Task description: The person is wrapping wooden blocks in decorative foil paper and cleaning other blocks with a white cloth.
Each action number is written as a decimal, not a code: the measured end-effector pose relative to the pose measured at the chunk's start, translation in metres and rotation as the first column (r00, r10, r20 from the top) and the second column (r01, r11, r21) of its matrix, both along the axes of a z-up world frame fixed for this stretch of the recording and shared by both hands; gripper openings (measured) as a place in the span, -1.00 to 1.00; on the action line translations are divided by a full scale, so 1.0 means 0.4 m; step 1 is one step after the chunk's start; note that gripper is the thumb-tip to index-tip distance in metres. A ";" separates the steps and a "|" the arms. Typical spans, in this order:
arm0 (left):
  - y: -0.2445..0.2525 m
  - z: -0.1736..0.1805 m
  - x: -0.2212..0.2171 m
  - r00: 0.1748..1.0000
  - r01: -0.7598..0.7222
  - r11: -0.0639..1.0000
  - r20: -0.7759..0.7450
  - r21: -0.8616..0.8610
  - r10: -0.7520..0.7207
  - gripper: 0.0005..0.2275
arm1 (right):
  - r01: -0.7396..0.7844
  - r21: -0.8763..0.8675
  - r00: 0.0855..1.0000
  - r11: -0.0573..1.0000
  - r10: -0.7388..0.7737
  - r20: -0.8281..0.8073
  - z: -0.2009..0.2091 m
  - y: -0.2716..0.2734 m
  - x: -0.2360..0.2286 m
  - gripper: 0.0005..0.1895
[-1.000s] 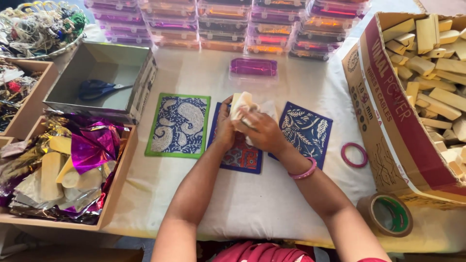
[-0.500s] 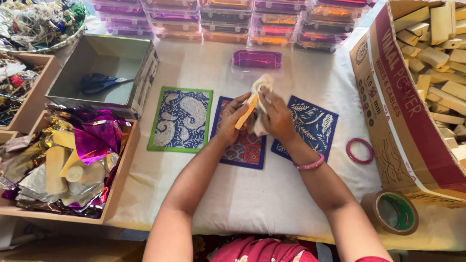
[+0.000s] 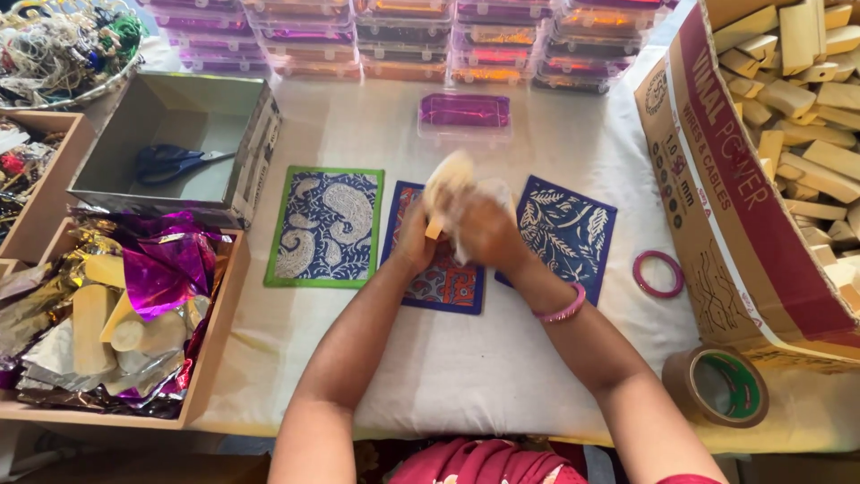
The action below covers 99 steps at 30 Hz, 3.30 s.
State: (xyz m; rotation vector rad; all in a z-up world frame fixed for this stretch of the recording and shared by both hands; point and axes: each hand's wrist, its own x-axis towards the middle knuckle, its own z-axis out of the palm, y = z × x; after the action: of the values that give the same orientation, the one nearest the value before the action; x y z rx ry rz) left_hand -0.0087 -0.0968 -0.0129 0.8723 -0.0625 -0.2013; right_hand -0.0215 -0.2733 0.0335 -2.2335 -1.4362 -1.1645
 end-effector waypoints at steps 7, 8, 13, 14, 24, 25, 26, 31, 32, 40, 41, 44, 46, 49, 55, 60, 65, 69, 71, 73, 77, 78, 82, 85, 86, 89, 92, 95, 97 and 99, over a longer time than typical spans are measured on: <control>-0.009 0.010 0.010 0.999 -0.029 0.992 0.030 0.123 0.026 -0.65 | -0.144 0.096 0.990 0.985 0.144 0.013 -0.011 -0.006 -0.016 -0.71; -0.012 0.007 0.007 0.999 -0.027 0.992 0.026 0.123 0.024 -0.65 | -0.143 0.096 0.990 0.985 0.142 0.008 -0.013 -0.003 -0.006 -0.71; -0.010 -0.065 0.031 0.998 0.029 0.998 0.060 0.058 -0.033 -0.70 | 0.266 0.255 0.961 0.930 -0.235 -0.146 0.082 0.013 -0.020 -0.56; -0.012 -0.065 0.030 0.998 0.029 0.998 0.059 0.059 -0.033 -0.70 | 0.266 0.255 0.961 0.930 -0.235 -0.146 0.039 0.000 -0.013 -0.56; -0.019 -0.013 0.000 0.989 -0.037 0.997 0.149 0.073 0.026 -0.65 | 0.127 0.231 0.985 0.965 -0.095 -0.147 0.007 -0.011 -0.008 -0.60; -0.019 -0.013 -0.001 0.981 -0.066 0.993 0.187 0.101 0.046 -0.57 | -0.002 0.141 0.998 0.990 0.011 -0.067 -0.029 -0.029 0.000 -0.68; -0.018 -0.010 0.006 0.980 -0.066 0.993 0.194 0.100 0.045 -0.57 | -0.002 0.141 0.998 0.990 0.011 -0.060 -0.030 -0.019 0.002 -0.68; -0.017 -0.045 0.021 0.996 -0.025 0.999 0.080 -0.045 0.029 -0.62 | 0.205 0.343 0.950 0.917 -0.102 -0.294 0.084 0.021 -0.027 -0.50; -0.013 -0.029 0.012 0.996 -0.027 0.999 0.079 -0.043 0.030 -0.62 | 0.203 0.344 0.950 0.917 -0.100 -0.295 0.050 0.003 -0.018 -0.50; 0.002 -0.159 0.072 0.999 0.037 0.997 0.037 -0.061 -0.035 -0.60 | 0.144 0.245 0.974 0.959 -0.093 -0.209 0.053 0.031 -0.022 -0.52; -0.002 -0.094 0.043 0.999 0.038 0.997 0.040 -0.062 -0.036 -0.60 | 0.144 0.244 0.974 0.959 -0.094 -0.206 0.021 0.007 -0.006 -0.52; -0.005 0.074 -0.030 0.992 0.044 0.996 0.124 -0.072 -0.035 -0.61 | 0.101 0.184 0.986 0.978 -0.073 -0.151 -0.007 -0.014 -0.006 -0.56; -0.010 0.151 -0.056 0.987 -0.078 0.992 -0.149 -0.102 0.062 -0.61 | -0.048 0.011 0.999 0.999 0.049 -0.025 0.067 0.023 -0.066 -0.56; -0.012 -0.020 0.013 0.997 -0.027 0.972 -0.063 0.232 0.043 -0.64 | 0.093 0.100 0.995 0.991 -0.089 -0.043 0.023 0.018 -0.010 -0.52; -0.022 0.034 -0.002 0.998 -0.051 0.996 -0.028 -0.076 0.049 -0.65 | -0.008 0.064 0.999 0.998 0.011 -0.042 -0.003 0.004 -0.032 -0.59; -0.027 -0.039 0.014 0.999 -0.036 0.999 0.016 0.012 0.035 -0.62 | 0.196 0.191 0.953 0.962 -0.142 -0.267 0.011 0.017 -0.012 -0.49; -0.018 -0.015 0.025 0.961 -0.273 0.956 0.081 0.109 0.265 -0.60 | 0.302 0.139 0.888 0.943 -0.225 -0.400 0.016 0.035 -0.035 -0.48; -0.014 -0.104 0.056 0.936 -0.333 0.943 0.123 0.000 0.331 -0.63 | 0.327 0.103 0.740 0.940 -0.187 -0.647 0.024 0.063 -0.030 -0.38; -0.011 -0.115 0.051 0.928 -0.341 0.937 0.133 -0.083 0.349 -0.65 | 0.360 0.228 0.647 0.904 -0.066 -0.759 -0.016 0.054 -0.003 -0.39; -0.010 -0.077 0.041 0.937 -0.332 0.926 0.048 -0.181 0.346 -0.62 | 0.650 0.526 0.256 0.549 0.494 -0.831 -0.055 0.052 0.021 -0.63; -0.024 -0.021 0.006 0.986 -0.164 0.945 -0.060 -0.284 0.153 -0.63 | 0.641 0.492 0.319 0.588 0.379 -0.869 -0.103 0.050 0.003 -0.76; -0.024 -0.012 0.006 0.991 -0.131 0.964 -0.065 -0.230 0.119 -0.63 | 0.416 0.482 0.660 0.771 0.109 -0.744 -0.065 0.050 -0.018 -0.64; -0.009 -0.016 0.008 0.979 -0.107 0.976 -0.193 -0.192 0.070 -0.61 | 0.019 0.162 0.941 0.987 0.037 -0.337 0.005 0.070 -0.072 -0.53; -0.012 -0.029 0.008 0.986 -0.090 0.965 -0.161 -0.245 0.051 -0.64 | 0.208 0.198 0.919 0.958 -0.121 -0.376 0.023 0.077 -0.034 -0.47; -0.016 -0.033 0.008 0.985 -0.093 0.965 -0.163 -0.245 0.053 -0.64 | 0.206 0.197 0.918 0.959 -0.120 -0.377 0.025 0.076 -0.040 -0.47; -0.024 -0.029 0.020 0.999 -0.026 0.989 0.023 -0.146 0.030 -0.64 | 0.208 0.221 0.902 0.953 -0.100 -0.419 0.009 0.068 -0.059 -0.43; -0.016 -0.021 0.025 0.983 -0.142 0.970 -0.147 -0.197 0.114 -0.61 | -0.044 0.112 0.912 0.993 0.086 -0.400 -0.045 0.055 -0.064 -0.60; -0.013 -0.027 0.014 0.985 -0.095 0.990 -0.155 -0.104 0.079 -0.58 | 0.033 0.146 0.894 0.989 0.036 -0.446 -0.021 0.056 -0.045 -0.59; -0.013 -0.018 0.030 0.998 0.052 0.952 0.000 -0.303 -0.055 -0.59 | 0.143 0.262 0.927 0.955 -0.036 -0.373 0.043 0.084 -0.056 -0.56; -0.015 -0.032 0.020 0.999 0.014 0.961 -0.042 -0.278 -0.027 -0.59 | 0.142 0.227 0.939 0.963 -0.058 -0.339 0.034 0.090 -0.091 -0.54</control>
State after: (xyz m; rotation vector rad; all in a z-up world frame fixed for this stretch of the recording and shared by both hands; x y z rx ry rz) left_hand -0.0009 -0.1027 -0.0258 0.5873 -0.0559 -0.2260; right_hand -0.0581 -0.2371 0.0470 -2.2132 -0.9973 -0.8859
